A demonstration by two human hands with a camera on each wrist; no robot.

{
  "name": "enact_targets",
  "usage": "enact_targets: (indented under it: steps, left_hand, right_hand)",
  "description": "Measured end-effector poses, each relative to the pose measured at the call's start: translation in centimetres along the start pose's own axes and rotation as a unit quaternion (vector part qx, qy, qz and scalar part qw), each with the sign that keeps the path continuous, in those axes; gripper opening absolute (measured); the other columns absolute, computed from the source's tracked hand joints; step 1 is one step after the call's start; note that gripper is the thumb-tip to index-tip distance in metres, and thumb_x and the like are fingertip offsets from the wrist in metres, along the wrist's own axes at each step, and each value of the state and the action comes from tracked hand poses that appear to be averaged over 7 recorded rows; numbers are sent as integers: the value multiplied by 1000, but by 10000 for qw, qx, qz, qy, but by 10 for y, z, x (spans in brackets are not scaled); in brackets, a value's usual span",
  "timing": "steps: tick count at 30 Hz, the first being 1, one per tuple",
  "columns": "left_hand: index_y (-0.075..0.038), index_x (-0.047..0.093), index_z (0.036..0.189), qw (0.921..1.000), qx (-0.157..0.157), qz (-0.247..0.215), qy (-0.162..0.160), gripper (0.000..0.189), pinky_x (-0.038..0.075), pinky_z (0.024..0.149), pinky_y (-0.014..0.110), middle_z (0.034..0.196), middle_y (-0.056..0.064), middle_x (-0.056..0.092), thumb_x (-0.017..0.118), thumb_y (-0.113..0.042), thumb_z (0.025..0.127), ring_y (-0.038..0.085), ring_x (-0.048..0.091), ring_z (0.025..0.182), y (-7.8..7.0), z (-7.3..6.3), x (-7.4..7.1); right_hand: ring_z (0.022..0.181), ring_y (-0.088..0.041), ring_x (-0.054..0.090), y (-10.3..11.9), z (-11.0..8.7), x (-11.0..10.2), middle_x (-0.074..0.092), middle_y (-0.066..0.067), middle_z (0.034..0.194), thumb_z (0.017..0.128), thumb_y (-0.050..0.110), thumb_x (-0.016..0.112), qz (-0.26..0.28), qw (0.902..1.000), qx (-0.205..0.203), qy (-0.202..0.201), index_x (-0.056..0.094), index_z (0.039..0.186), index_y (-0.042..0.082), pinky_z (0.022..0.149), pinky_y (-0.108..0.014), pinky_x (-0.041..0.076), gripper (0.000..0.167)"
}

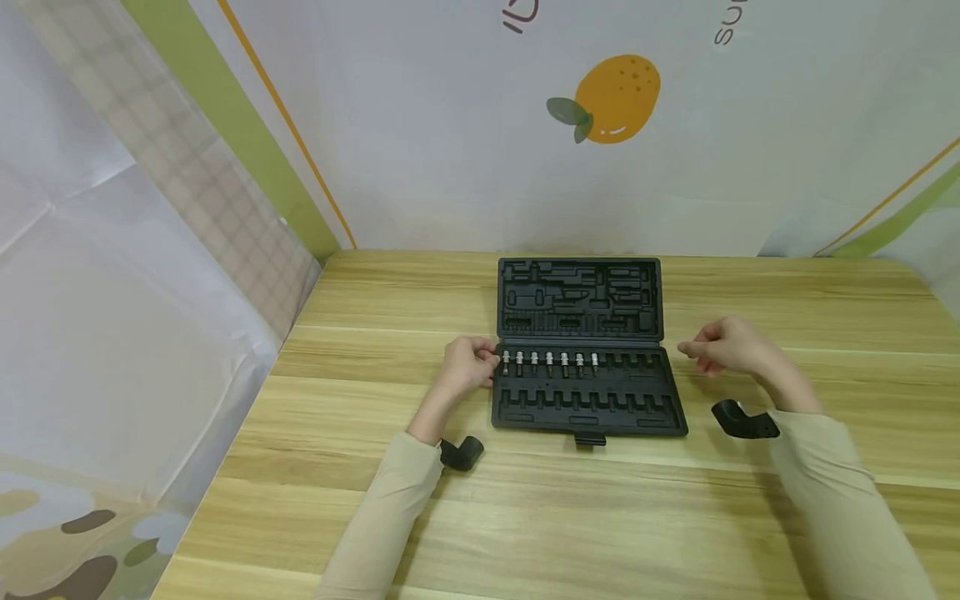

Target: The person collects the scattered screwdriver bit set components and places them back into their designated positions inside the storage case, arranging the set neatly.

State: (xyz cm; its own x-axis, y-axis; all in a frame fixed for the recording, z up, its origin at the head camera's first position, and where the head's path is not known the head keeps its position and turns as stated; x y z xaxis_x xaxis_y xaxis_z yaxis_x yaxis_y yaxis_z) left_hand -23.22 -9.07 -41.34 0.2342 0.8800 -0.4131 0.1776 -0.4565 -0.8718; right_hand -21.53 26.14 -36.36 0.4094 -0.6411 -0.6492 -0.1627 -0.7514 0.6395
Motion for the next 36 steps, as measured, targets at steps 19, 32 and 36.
enact_targets:
  steps: [19,32,36]
  left_hand:
    - [10,62,110,10000,17,15,4,22,57,55,25,83,13,60,59,3,89,14,58,60,-3,-1,-1]
    - [9,62,111,10000,31,-48,20,23,57,56,25,84,13,60,59,3,89,15,59,62,-2,-1,-1]
    - [9,62,110,10000,13,-61,17,22,57,56,25,84,13,60,59,2,89,15,58,62,-3,-1,-1]
  right_hand:
    - [59,-16,59,-34,-16,-25,60,-3,69,96,26,54,49,9996,264,5,57,97,-13,55,-30,53,39]
    - [56,-10,58,-63,-25,-35,62,-2,68,94,19,57,230,9982,483,-260,58,91,-13,54,-27,55,32]
    - [58,-10,59,-71,-27,-38,63,-1,69,93,16,57,201,9980,541,-274,59,91,-13,55,-26,55,29]
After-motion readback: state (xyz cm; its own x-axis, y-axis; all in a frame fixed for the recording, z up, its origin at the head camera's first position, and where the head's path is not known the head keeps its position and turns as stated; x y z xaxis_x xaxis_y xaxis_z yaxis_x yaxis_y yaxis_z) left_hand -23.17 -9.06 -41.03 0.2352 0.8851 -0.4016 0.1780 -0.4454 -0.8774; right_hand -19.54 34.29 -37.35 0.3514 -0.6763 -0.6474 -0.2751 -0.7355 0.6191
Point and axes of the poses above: each hand's wrist, its own z-axis towards the middle knuckle, its own x-axis out of the palm, y = z × x, the point moved 3 cm from there along z, towards the middle knuckle
